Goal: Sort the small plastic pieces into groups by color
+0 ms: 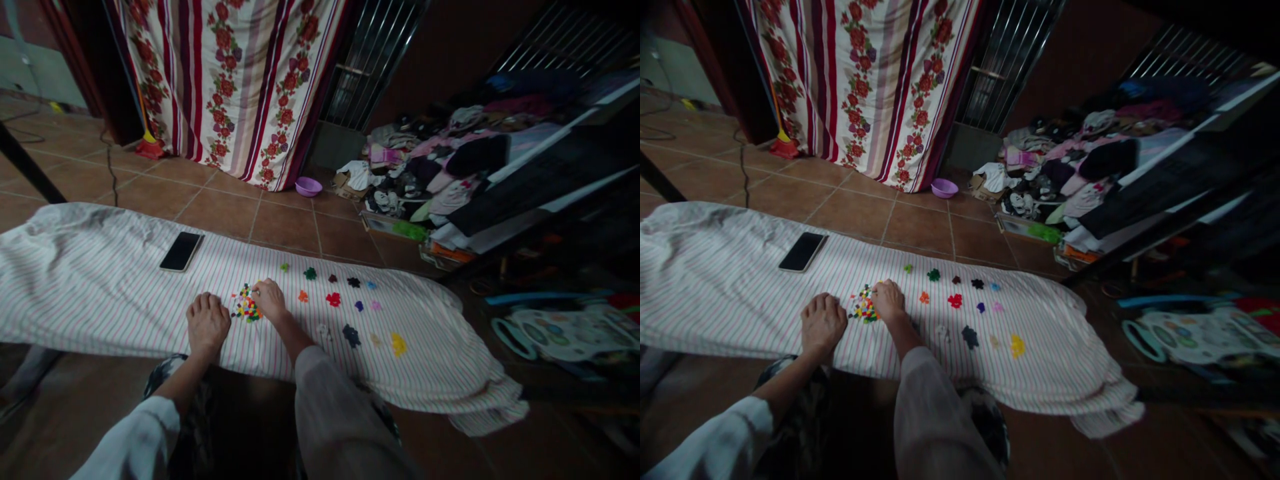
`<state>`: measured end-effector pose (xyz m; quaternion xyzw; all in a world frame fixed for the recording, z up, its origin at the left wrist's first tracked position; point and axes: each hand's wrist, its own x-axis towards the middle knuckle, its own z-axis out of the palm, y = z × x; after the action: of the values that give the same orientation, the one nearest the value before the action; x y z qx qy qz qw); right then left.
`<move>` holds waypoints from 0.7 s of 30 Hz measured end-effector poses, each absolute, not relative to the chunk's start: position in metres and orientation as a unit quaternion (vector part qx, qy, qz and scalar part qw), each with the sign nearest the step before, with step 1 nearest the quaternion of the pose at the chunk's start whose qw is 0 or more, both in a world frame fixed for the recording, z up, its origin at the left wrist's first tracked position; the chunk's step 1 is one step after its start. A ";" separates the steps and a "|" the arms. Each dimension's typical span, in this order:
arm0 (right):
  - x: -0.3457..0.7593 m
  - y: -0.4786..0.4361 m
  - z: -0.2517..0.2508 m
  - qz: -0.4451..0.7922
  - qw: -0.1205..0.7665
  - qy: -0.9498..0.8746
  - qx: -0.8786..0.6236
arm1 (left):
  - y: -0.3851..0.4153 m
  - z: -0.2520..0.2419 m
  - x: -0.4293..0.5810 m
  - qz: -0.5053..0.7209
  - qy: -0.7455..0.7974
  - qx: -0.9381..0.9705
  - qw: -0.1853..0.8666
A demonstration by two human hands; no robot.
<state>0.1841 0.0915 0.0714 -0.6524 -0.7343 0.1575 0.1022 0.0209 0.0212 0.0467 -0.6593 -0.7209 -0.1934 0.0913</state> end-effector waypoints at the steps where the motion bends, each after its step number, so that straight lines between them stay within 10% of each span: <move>1: 0.184 0.091 0.071 0.156 0.110 -0.736 -0.650 | 0.021 0.046 0.021 -0.195 -0.721 -0.659 0.093; 21: 0.252 0.104 0.060 0.239 0.359 -0.611 -0.664 | 0.022 0.044 0.021 -0.197 -0.717 -0.660 0.105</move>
<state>0.2516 0.1042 0.0604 -0.6637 -0.6114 0.2390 0.3586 0.0214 0.0221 0.0443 -0.6601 -0.7172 -0.1970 0.1051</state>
